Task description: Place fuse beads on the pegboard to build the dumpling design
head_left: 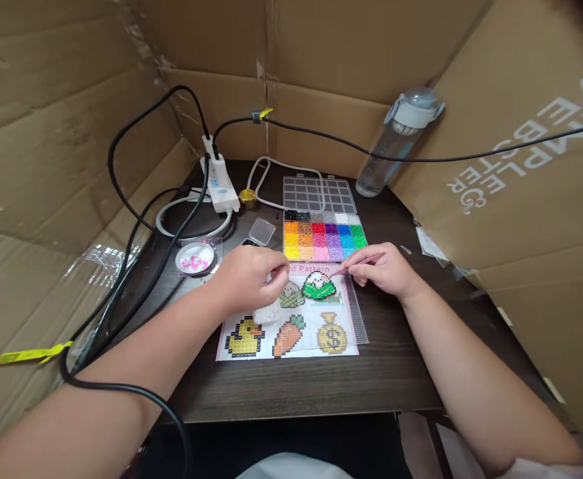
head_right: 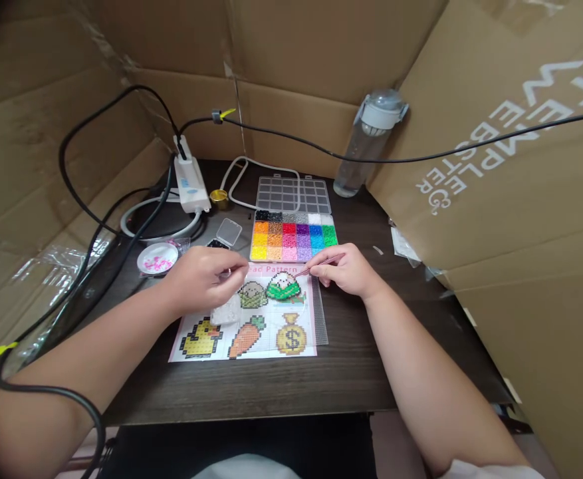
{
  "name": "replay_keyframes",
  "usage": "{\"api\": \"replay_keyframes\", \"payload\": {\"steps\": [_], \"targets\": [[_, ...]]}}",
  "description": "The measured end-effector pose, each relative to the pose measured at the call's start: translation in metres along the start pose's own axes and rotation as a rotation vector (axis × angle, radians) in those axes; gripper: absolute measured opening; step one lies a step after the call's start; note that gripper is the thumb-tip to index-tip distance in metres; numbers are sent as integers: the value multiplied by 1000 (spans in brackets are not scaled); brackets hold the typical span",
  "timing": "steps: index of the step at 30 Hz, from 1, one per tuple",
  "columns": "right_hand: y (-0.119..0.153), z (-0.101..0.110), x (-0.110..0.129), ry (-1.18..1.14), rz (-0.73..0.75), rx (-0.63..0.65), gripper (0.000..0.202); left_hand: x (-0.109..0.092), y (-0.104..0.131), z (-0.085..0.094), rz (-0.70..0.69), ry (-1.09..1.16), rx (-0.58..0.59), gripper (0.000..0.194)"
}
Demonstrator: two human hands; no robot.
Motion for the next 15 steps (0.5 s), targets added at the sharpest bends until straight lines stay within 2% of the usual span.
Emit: {"api": "replay_keyframes", "payload": {"steps": [15], "targets": [[1, 1, -10, 47, -57, 10, 16, -2, -1, 0, -3, -4, 7, 25]]}}
Point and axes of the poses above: each hand's wrist, its own y-axis away from the middle knuckle, its own z-axis out of the back of the hand, x = y × z, the point moved 10 cm from there along -y, towards the middle knuckle, and after that the axes turned 3 degrees about x, right-handed, at the moved point
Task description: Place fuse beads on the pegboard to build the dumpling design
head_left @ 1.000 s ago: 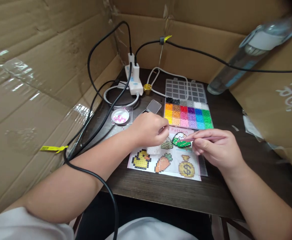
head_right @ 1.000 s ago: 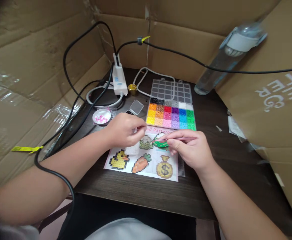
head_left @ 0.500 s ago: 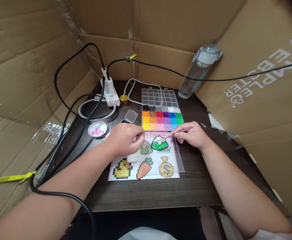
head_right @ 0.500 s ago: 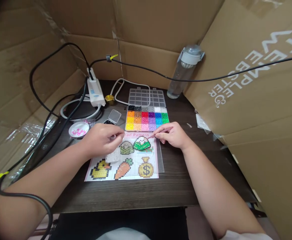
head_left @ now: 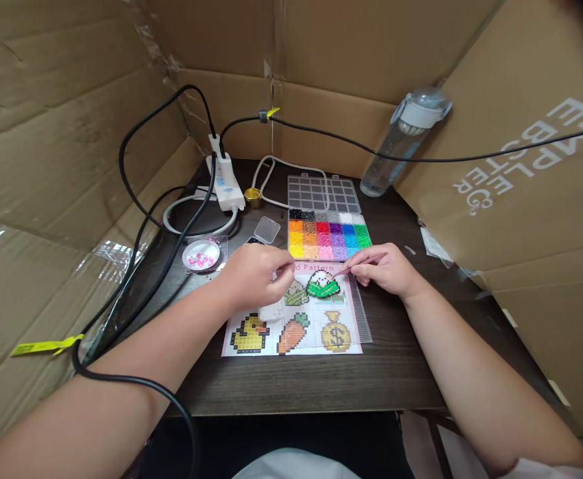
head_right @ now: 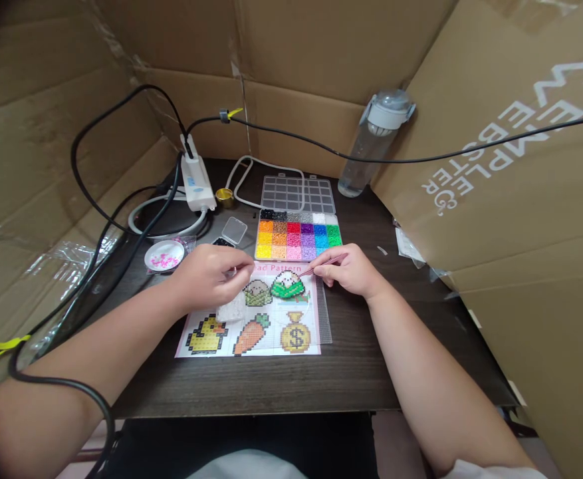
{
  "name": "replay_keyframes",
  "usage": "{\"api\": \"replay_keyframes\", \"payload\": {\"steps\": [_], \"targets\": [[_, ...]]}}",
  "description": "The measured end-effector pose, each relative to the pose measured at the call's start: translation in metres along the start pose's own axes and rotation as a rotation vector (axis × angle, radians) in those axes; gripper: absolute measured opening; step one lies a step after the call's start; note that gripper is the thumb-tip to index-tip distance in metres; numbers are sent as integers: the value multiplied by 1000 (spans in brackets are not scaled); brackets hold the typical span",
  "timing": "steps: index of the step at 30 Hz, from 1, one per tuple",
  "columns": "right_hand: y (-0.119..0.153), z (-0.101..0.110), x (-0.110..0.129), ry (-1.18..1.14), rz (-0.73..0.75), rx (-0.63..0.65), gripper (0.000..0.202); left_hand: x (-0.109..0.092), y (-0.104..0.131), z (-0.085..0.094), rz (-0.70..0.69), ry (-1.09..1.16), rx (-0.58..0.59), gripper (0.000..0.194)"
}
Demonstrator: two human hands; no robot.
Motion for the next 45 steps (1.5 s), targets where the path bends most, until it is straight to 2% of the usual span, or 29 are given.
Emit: {"api": "replay_keyframes", "payload": {"steps": [14, 28, 33, 36, 40, 45], "targets": [[0, -2, 4, -3, 8, 2, 14, -1, 0, 1, -13, -13, -13, 25], [0, 2, 2, -11, 24, -23, 23, -2, 1, 1, -11, -7, -9, 26], [5, 1, 17, -73, 91, -98, 15, -2, 1, 0, 12, 0, 6, 26], [15, -12, 32, -165, 132, -163, 14, -2, 1, -3, 27, -4, 34, 27], [30, -53, 50, -208, 89, -150, 9, -3, 2, -4, 20, 0, 20, 27], [37, -99, 63, -91, 51, -137, 10, -3, 3, -5, 12, 8, -5, 27]]}}
Point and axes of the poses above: each hand's wrist, its own y-axis away from the middle knuckle, its own z-axis out of the back of the hand, x = y × z, the point moved 10 cm from there along -y, towards the middle knuckle, and after that the axes turned 3 degrees about x, right-handed, at the moved point
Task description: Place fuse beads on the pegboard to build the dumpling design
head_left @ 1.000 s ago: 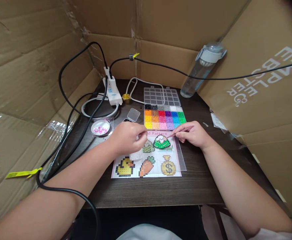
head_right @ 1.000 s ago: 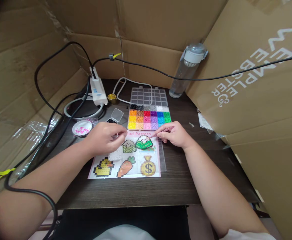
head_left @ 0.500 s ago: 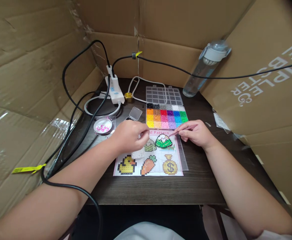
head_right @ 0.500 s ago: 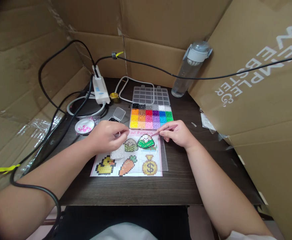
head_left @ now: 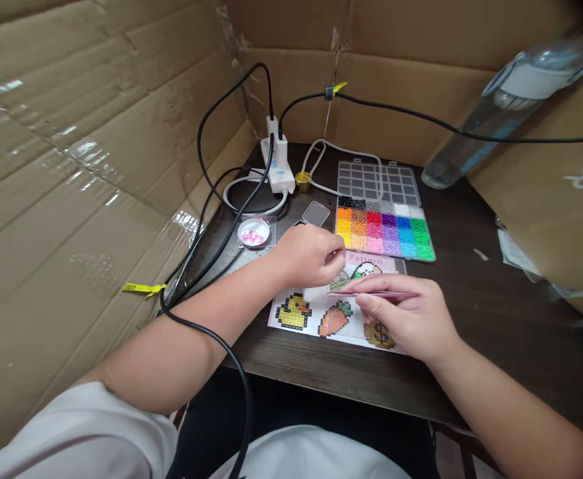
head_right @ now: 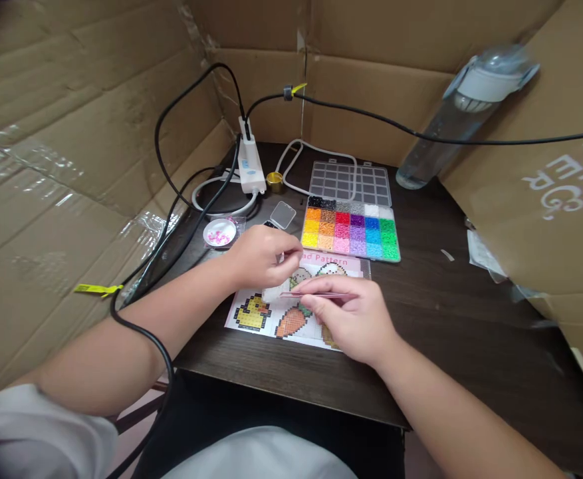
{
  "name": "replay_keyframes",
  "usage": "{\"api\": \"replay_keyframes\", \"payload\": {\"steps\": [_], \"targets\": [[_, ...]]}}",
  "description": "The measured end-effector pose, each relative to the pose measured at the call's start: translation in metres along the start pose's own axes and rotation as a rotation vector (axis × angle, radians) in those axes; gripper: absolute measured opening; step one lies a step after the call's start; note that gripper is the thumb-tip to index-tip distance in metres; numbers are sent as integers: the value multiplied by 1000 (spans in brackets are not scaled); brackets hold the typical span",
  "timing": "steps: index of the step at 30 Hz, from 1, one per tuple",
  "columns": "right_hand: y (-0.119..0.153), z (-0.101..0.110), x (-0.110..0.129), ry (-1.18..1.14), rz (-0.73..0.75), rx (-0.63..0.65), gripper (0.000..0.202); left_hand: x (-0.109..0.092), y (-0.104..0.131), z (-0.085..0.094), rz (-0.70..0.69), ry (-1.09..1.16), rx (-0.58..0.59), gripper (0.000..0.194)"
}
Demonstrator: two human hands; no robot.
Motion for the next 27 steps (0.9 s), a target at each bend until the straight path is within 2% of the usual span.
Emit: {"api": "replay_keyframes", "payload": {"steps": [6, 17, 23, 27], "targets": [[-4, -9, -8, 67, -6, -63, 8, -1, 0, 0, -3, 1, 2, 27], [-7, -15, -16, 43, -34, -14, 9, -3, 0, 2, -3, 22, -10, 27], [-7, -17, -25, -3, -100, 17, 18, -2, 0, 1, 4, 23, -1, 27], [-8, -18, -23, -6, -94, 22, 21, -2, -1, 1, 1, 20, 1, 27]]}}
Point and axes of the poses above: each hand's wrist, its own y-axis away from the middle knuckle, its own z-axis out of the back of the hand, x = y × z, the point moved 10 cm from there along -y, towards the middle knuckle, and after that the axes turned 3 degrees about x, right-handed, at the moved point
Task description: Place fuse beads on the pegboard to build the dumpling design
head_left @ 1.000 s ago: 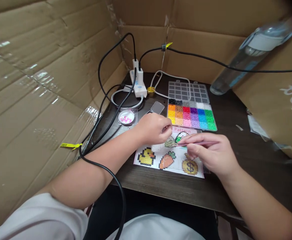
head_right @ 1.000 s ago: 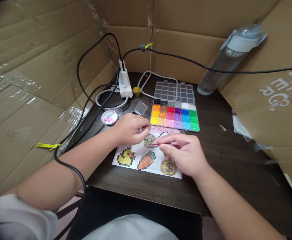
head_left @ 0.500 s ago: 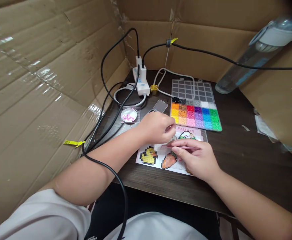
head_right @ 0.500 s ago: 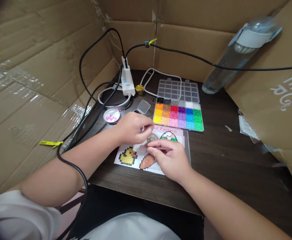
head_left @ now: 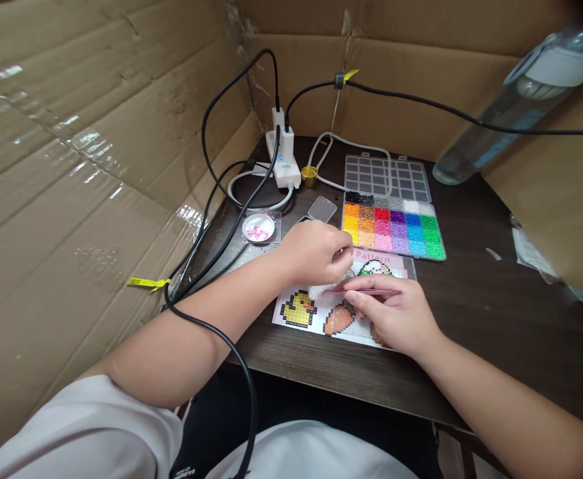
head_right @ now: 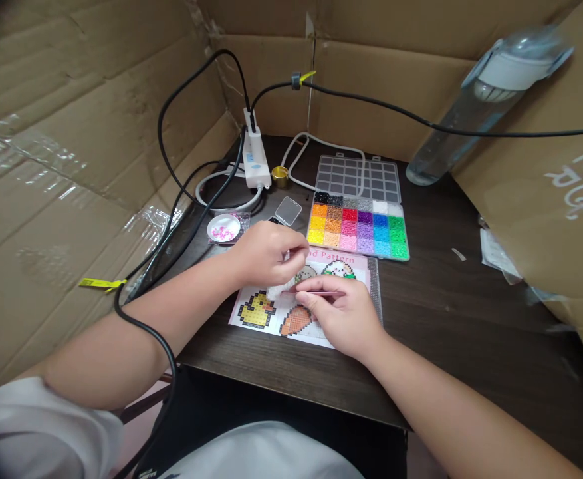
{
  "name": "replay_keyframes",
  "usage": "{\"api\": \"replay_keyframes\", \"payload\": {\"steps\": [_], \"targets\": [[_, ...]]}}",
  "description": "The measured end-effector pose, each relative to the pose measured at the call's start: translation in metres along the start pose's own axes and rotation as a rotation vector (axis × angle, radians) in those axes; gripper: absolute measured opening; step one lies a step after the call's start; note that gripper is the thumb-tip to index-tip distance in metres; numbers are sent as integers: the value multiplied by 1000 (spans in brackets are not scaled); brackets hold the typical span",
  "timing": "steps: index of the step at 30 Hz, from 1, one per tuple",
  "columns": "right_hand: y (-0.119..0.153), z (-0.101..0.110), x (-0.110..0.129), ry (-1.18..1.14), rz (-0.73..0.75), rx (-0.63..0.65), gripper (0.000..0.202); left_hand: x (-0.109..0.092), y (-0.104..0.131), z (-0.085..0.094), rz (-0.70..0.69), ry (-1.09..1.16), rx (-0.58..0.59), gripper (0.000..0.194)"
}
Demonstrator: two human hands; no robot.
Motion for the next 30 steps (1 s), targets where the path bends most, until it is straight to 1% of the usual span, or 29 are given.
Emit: {"api": "replay_keyframes", "payload": {"steps": [7, 14, 19, 25, 30], "targets": [[0, 1, 4, 13, 31, -21, 12, -1, 0, 1, -7, -4, -1, 27], [0, 1, 1, -6, -9, -32, 10, -2, 0, 1, -8, -8, -2, 27], [1, 2, 0, -51, -54, -46, 13, 0, 0, 0, -8, -9, -13, 27], [2, 2, -3, -79, -113, -56, 13, 1, -1, 0, 4, -15, 0, 28], [1, 2, -4, -92, -125, -54, 13, 0, -1, 1, -2, -13, -7, 27]]}}
Point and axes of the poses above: each hand's wrist, its own y-axis away from the middle knuckle, its own z-axis out of the back of the hand, x = y × z, the point moved 10 cm from there along -y, towards the middle knuckle, and after that the axes turned 3 degrees about x, right-handed, at the moved point
